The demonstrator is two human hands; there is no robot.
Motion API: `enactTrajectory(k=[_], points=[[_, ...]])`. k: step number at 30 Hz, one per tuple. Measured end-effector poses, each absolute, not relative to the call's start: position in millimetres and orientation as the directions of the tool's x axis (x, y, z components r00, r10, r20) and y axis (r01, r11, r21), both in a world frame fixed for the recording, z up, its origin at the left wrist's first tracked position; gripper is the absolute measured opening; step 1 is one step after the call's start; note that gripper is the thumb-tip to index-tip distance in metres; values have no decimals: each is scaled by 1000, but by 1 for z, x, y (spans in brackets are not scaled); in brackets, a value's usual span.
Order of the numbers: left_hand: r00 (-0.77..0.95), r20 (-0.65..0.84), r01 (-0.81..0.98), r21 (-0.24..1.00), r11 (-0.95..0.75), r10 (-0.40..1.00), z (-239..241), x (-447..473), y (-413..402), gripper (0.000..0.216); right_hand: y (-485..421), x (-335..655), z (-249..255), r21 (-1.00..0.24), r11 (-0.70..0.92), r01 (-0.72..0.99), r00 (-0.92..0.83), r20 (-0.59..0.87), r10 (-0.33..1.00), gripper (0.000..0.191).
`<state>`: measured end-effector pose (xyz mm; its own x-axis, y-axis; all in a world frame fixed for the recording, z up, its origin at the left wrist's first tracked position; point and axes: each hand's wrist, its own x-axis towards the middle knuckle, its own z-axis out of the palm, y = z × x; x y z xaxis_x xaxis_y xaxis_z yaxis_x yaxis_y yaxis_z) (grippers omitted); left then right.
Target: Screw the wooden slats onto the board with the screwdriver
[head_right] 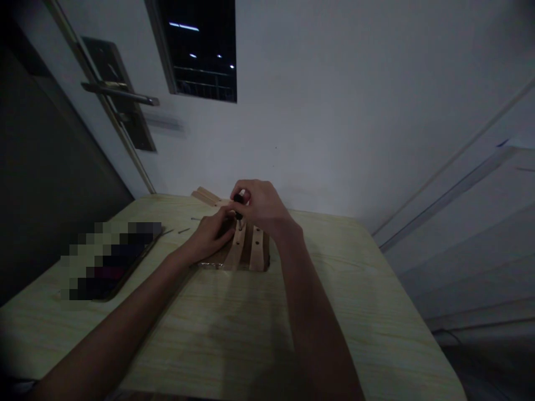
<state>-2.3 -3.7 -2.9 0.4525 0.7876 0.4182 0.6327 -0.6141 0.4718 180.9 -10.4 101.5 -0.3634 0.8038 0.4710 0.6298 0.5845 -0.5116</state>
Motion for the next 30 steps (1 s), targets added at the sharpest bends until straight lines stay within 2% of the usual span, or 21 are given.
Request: enactTrajectory(k=[5, 8, 12, 15, 22, 25, 29, 30], points=[[445, 419, 637, 473, -608, 792, -5, -2, -2, 55, -8, 179, 101, -544, 499, 675, -292, 424, 857, 23], [442, 429, 631, 477, -613, 788, -5, -3, -2, 54, -7, 180, 99, -541, 511, 669, -298, 434, 850, 25], [431, 428, 626, 493, -604, 795, -5, -3, -2, 53, -7, 181, 98, -523, 604, 601, -369, 490, 790, 14], [432, 421, 630, 492, -601, 798, -3, -2, -4, 51, -6, 183, 98, -554, 640, 533, -440, 464, 769, 3], [439, 416, 622, 499, -603, 797, -1, -2, -6, 53, -6, 191, 93, -562, 619, 549, -442, 434, 785, 28], [450, 424, 608, 499, -618, 786, -1, -2, -5, 53, -7, 189, 94, -538, 611, 580, -399, 467, 789, 23], [452, 413, 620, 492, -612, 790, -1, -2, -5, 54, -8, 184, 99, -506, 583, 636, -356, 477, 803, 2], [452, 409, 624, 490, -608, 793, -1, -2, -5, 54, -8, 183, 100, -503, 575, 646, -353, 471, 809, 3]])
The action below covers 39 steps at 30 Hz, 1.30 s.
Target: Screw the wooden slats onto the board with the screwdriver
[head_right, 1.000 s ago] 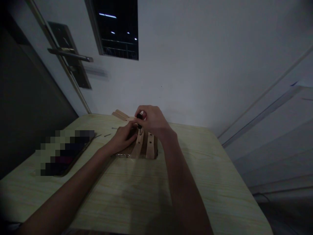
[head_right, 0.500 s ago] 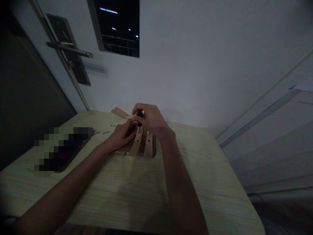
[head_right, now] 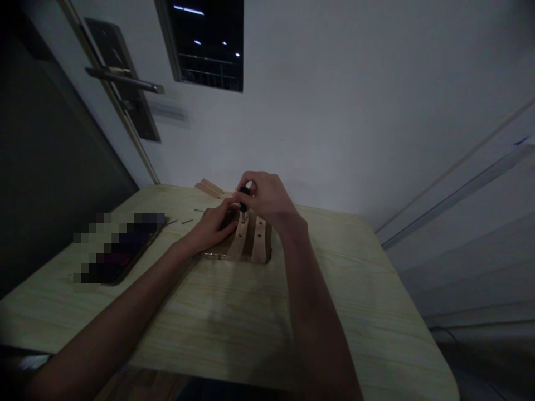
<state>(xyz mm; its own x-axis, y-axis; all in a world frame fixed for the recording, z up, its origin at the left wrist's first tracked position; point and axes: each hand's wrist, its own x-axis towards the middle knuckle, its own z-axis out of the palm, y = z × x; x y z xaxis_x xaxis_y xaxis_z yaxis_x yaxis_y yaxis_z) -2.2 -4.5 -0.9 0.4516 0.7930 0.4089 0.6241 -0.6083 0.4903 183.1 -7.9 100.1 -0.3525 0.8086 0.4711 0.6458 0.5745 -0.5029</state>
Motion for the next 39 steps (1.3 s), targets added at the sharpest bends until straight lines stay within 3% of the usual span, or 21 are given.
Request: enactTrajectory(k=[4, 9, 16, 24, 28, 39], points=[[457, 409, 618, 494, -612, 790, -1, -2, -4, 53, -5, 184, 99, -500, 579, 644, -338, 493, 802, 13], [454, 419, 593, 517, -617, 787, -2, -3, -3, 52, -5, 185, 98, -533, 647, 545, -423, 492, 761, 7], [469, 408, 578, 529, -621, 783, 0, -2, -5, 51, -7, 193, 97, -564, 638, 524, -450, 452, 770, 30], [458, 394, 611, 511, -604, 797, 2, -2, -6, 51, -4, 185, 99, -530, 536, 657, -310, 459, 833, 8], [454, 412, 603, 511, -613, 790, -1, -2, -4, 50, -5, 183, 98, -518, 590, 619, -341, 500, 796, 6], [462, 396, 598, 521, -609, 793, -1, -3, -4, 51, -4, 192, 96, -553, 646, 526, -446, 468, 763, 27]])
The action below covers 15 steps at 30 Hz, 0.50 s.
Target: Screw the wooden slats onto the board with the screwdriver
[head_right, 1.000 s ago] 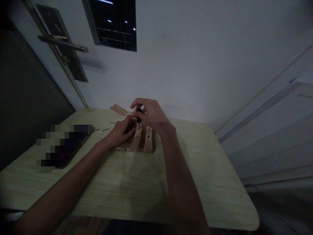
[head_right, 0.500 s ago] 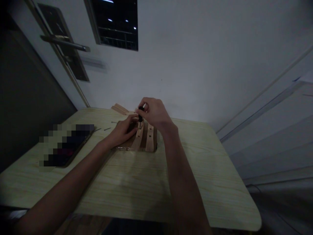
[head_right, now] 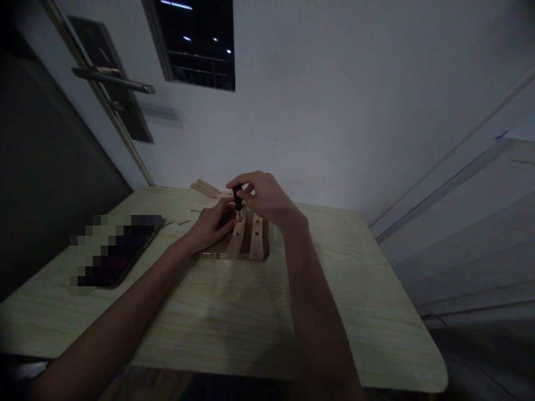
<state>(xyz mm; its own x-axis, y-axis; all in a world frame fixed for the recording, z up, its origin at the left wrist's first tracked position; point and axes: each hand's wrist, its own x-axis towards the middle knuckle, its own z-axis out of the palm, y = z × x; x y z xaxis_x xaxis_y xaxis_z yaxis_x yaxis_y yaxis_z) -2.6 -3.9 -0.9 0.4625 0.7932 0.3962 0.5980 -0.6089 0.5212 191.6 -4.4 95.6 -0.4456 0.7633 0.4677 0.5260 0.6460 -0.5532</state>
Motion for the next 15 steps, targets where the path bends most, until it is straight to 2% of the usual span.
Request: enactTrajectory(k=[5, 13, 15], points=[[465, 409, 591, 516, -620, 785, -1, -3, -4, 50, -2, 188, 96, -524, 573, 630, -330, 487, 809, 9], [462, 403, 585, 531, -613, 790, -1, -2, -4, 50, -1, 187, 95, -498, 645, 579, -379, 537, 754, 7], [468, 407, 572, 536, -620, 784, -1, -2, -3, 50, -1, 189, 94, -490, 661, 569, -390, 546, 741, 13]])
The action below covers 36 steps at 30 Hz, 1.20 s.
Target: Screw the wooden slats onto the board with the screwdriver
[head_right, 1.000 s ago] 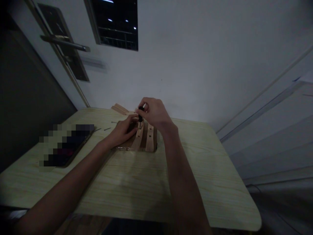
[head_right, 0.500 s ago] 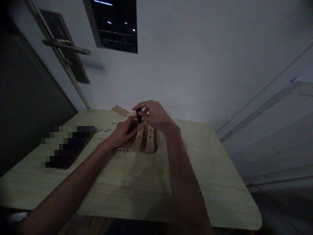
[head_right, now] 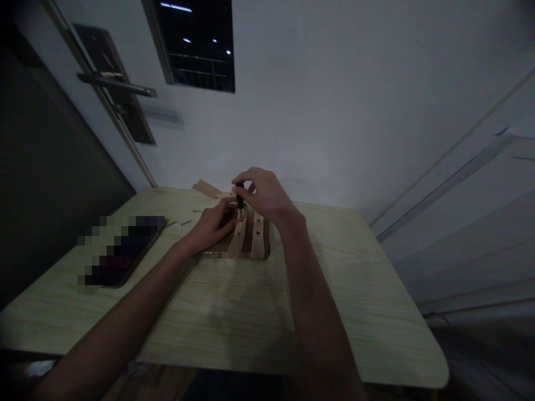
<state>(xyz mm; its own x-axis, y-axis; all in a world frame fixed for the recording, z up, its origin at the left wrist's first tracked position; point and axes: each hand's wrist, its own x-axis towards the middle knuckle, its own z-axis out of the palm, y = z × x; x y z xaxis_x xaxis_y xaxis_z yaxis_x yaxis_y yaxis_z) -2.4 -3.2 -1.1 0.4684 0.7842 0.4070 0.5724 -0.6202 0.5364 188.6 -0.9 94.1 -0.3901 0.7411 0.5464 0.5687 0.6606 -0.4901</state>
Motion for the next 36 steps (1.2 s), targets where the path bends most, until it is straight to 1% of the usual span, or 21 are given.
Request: enactTrajectory(k=[3, 7, 12, 16, 18, 19, 21, 24, 25, 29, 32, 33, 36], points=[[467, 408, 577, 532, -620, 784, -1, -3, -3, 50, -2, 191, 94, -481, 663, 573, -404, 538, 740, 20], [460, 409, 590, 522, -615, 788, 0, -2, -4, 50, -3, 190, 95, -488, 646, 586, -402, 518, 755, 23], [466, 401, 595, 517, -615, 789, -1, -2, -4, 52, -3, 186, 99, -487, 634, 601, -367, 537, 760, 9], [450, 389, 635, 494, -594, 804, -2, -2, -3, 52, -5, 184, 99, -551, 610, 570, -348, 510, 786, 32], [448, 384, 650, 480, -589, 808, -2, -2, -2, 51, -5, 182, 98, -597, 588, 546, -344, 479, 807, 38], [448, 382, 654, 477, -587, 809, -2, -2, -2, 50, -6, 182, 96, -612, 578, 539, -343, 467, 815, 37], [453, 379, 649, 481, -589, 807, 0, -2, -3, 49, -5, 180, 94, -618, 588, 522, -349, 475, 808, 28], [461, 383, 625, 500, -599, 800, 1, -1, -4, 48, -2, 177, 93, -578, 647, 497, -377, 528, 761, 5], [462, 386, 618, 506, -602, 798, 2, -1, -4, 48, -2, 177, 93, -562, 661, 498, -395, 532, 749, 3], [457, 391, 613, 512, -602, 799, 1, -2, -5, 50, -1, 180, 94, -543, 668, 509, -478, 467, 743, 16], [455, 386, 621, 509, -597, 802, 1, -2, -5, 50, -3, 185, 94, -559, 662, 499, -499, 438, 747, 35], [455, 383, 623, 507, -595, 804, 2, -2, -5, 50, -4, 187, 94, -560, 658, 503, -503, 430, 750, 38], [457, 378, 626, 506, -593, 805, 2, -2, -6, 51, -5, 189, 95, -549, 650, 525, -481, 439, 759, 37]])
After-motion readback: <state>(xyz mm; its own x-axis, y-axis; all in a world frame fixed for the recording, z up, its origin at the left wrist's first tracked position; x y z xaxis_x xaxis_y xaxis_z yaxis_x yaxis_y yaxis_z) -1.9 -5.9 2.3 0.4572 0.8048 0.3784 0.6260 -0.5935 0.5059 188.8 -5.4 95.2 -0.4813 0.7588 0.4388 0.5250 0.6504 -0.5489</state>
